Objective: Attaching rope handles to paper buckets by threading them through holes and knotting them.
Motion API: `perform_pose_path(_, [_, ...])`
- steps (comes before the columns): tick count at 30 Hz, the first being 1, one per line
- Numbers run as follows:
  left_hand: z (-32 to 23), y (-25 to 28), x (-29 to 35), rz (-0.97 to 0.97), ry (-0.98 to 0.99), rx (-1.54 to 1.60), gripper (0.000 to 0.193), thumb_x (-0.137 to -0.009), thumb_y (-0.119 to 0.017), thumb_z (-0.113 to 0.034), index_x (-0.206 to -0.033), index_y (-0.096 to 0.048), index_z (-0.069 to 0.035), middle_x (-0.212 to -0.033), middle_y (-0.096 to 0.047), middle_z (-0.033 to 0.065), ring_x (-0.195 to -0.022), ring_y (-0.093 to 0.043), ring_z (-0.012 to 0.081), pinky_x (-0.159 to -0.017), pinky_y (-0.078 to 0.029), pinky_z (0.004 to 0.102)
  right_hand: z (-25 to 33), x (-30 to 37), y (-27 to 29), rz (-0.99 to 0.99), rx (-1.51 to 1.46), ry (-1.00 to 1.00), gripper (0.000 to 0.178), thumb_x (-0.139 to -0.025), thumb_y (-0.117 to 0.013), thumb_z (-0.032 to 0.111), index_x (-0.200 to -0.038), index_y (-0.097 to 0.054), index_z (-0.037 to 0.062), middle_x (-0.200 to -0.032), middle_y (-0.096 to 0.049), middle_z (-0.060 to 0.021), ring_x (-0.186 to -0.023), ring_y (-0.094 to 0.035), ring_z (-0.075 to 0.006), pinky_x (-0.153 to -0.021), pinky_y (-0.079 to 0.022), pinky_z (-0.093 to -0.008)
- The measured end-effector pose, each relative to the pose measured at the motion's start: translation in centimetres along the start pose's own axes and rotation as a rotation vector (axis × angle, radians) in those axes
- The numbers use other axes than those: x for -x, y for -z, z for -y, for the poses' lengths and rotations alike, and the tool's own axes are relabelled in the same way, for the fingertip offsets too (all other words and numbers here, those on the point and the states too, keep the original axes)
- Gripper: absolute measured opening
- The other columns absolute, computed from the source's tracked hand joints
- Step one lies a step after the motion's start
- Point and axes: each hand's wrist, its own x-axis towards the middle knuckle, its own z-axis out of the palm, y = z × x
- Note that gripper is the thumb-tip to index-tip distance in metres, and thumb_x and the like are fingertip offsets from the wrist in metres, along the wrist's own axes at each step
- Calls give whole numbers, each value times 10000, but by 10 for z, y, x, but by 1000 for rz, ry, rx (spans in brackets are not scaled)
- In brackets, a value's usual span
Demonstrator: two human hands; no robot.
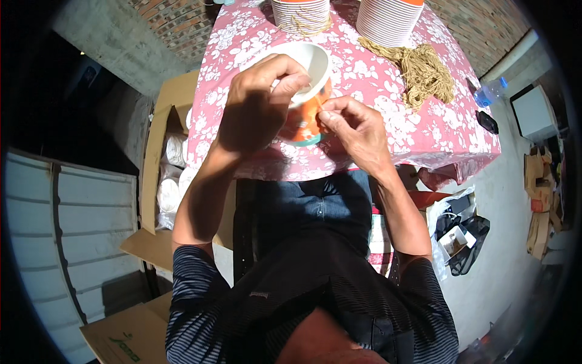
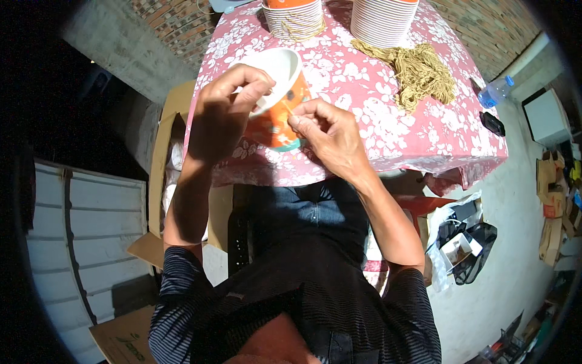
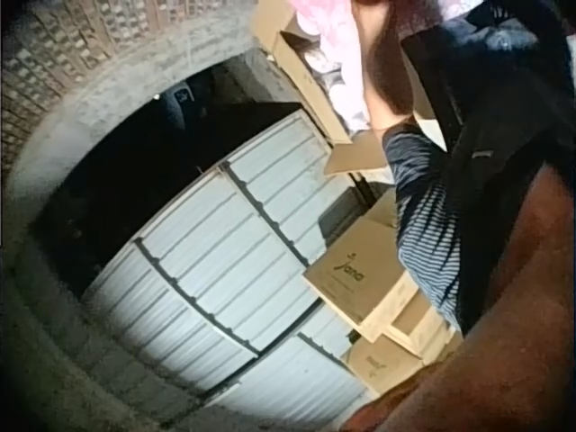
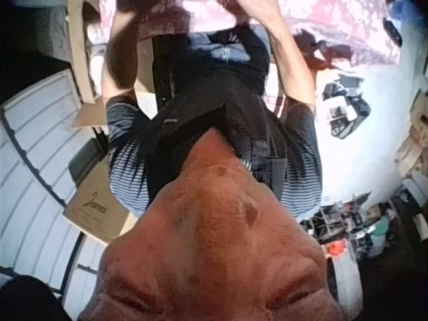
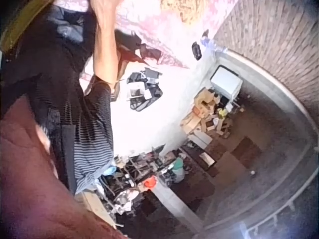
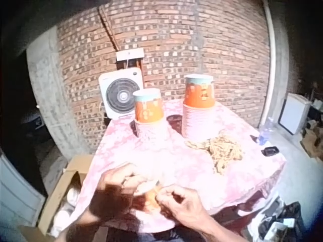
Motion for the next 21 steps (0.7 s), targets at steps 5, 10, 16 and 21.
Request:
perform_pose_path(5, [-4,-20,1,77,-198,146,80,-957,-626,-42,-910,-684,-14,-867,-646,106,-732,-686,274,-645,-555,377,-25,-5,-19,75,290,-30,124,-1028,-662,71,-948,-728,2,-759,-646,21,-647,-544,-43,-546,-417,-237])
perform_pose_path(10, [7,-19,6,256,132,244,126,-989,-625,-64,-909,-670,22,-845,-670,109,-673,-703,170,-574,-576,274,4,1,-5,210,165,-147,216,-1062,-617,119,-910,-681,-22,-743,-653,-33,-649,-585,-79,-571,-471,-263])
perform_pose_path(16, [28,-8,0,388,172,467,200,-973,-677,-154,-931,-708,39,-792,-702,81,-689,-655,132,-647,-540,275,53,-10,28,211,584,180,107,-1030,-663,69,-987,-655,-29,-796,-655,-24,-738,-590,-94,-684,-502,-280])
perform_pose_path(21, [38,-4,-6,534,355,539,349,-1004,-619,-281,-982,-732,49,-775,-712,99,-732,-673,163,-718,-538,292,36,-31,31,144,573,393,114,-1002,-678,78,-991,-667,-35,-791,-704,-138,-703,-692,-234,-658,-536,-340])
